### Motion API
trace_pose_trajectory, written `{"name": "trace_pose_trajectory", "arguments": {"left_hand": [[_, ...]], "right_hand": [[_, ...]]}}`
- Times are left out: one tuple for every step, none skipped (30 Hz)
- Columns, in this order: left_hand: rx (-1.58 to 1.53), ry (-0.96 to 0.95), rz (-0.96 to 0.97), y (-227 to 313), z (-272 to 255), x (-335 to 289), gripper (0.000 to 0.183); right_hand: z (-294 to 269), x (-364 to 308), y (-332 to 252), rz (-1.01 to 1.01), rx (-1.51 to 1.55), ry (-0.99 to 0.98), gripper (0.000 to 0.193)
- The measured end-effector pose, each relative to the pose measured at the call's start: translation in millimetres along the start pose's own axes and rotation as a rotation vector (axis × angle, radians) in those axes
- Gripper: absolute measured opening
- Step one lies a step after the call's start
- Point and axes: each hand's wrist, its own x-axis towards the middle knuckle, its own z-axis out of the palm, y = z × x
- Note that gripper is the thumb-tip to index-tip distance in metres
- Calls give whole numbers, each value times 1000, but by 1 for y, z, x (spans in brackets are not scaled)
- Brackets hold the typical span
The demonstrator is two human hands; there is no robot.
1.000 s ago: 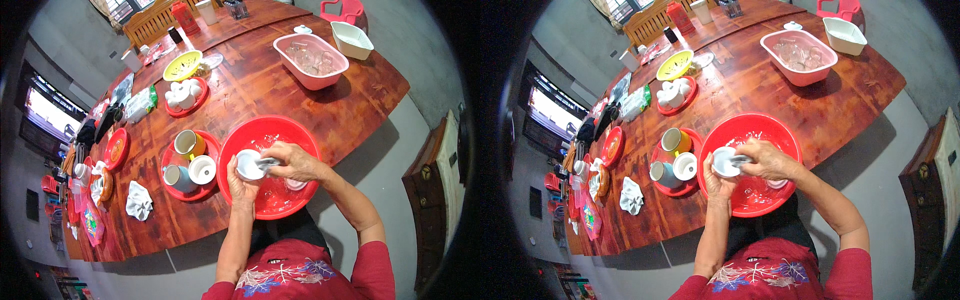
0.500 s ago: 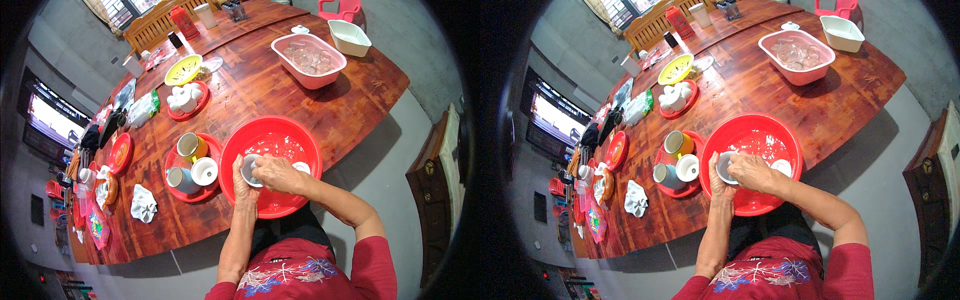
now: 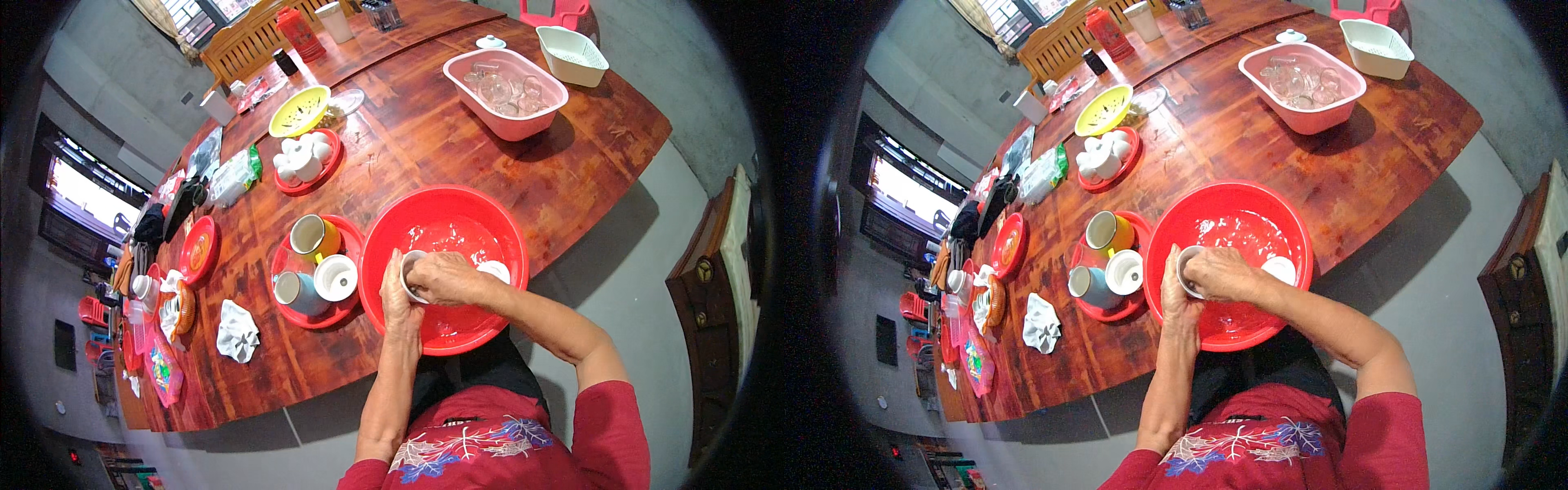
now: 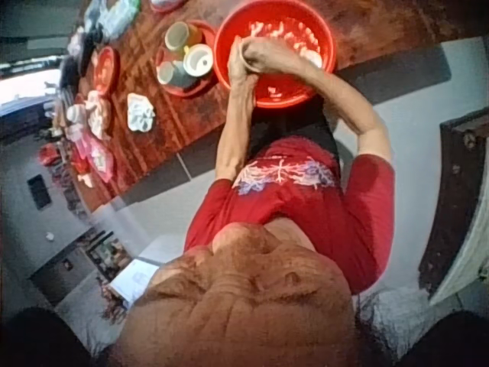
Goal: The person washes a light blue mug and several small white cups with a cloth in a red basin of soapy water on a wooden table. After rinsing each item, the person places the cleaned cups into a yellow colander on the table.
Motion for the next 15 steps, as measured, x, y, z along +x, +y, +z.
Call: {"name": "trace_pose_trajectory", "arguments": {"left_hand": [[-7, -31, -15, 1, -1, 0, 24], [-14, -61, -29, 3, -2, -1, 24], [-22, -92, -45, 5, 1, -2, 25], [-27, -66, -5, 5, 6, -4, 33], [-33, -85, -24, 7, 10, -6, 36], [-40, -104, -43, 11, 13, -9, 39], [-46, -120, -65, 14, 17, -13, 42], [-89, -96, -129, 15, 22, -16, 49], [-142, -262, -121, 12, 12, -15, 45], [-148, -234, -47, 8, 5, -12, 43], [-154, -206, 26, -2, -5, -5, 41], [-220, -358, 8, -5, -4, 0, 39], [-181, -304, 24, -8, -7, -2, 39], [-142, -249, 42, -12, -11, -7, 40], [-103, -193, 50, -5, 5, -16, 42]], "right_hand": [[-9, -2, -2, -7, 86, -36, 14], [-16, -4, -3, -14, 172, -73, 15], [-19, -7, -2, -19, 257, -110, 17], [-13, -10, 2, 1, 387, -37, 21], [-10, -14, -2, 47, 522, 60, 21], [-10, -20, -11, 95, 656, 157, 22], [-11, -26, -19, 146, 793, 254, 23], [-14, -28, -31, 85, 641, 346, 25], [-1, -27, -31, -31, 408, 517, 26], [6, -23, -38, -65, 275, 582, 26], [11, -19, -43, -99, 141, 646, 25], [13, -13, -43, -104, 101, 632, 25], [14, -7, -41, -108, 61, 618, 24], [15, -1, -37, -114, 23, 603, 23], [15, 4, -28, -69, -28, 624, 22]]}}
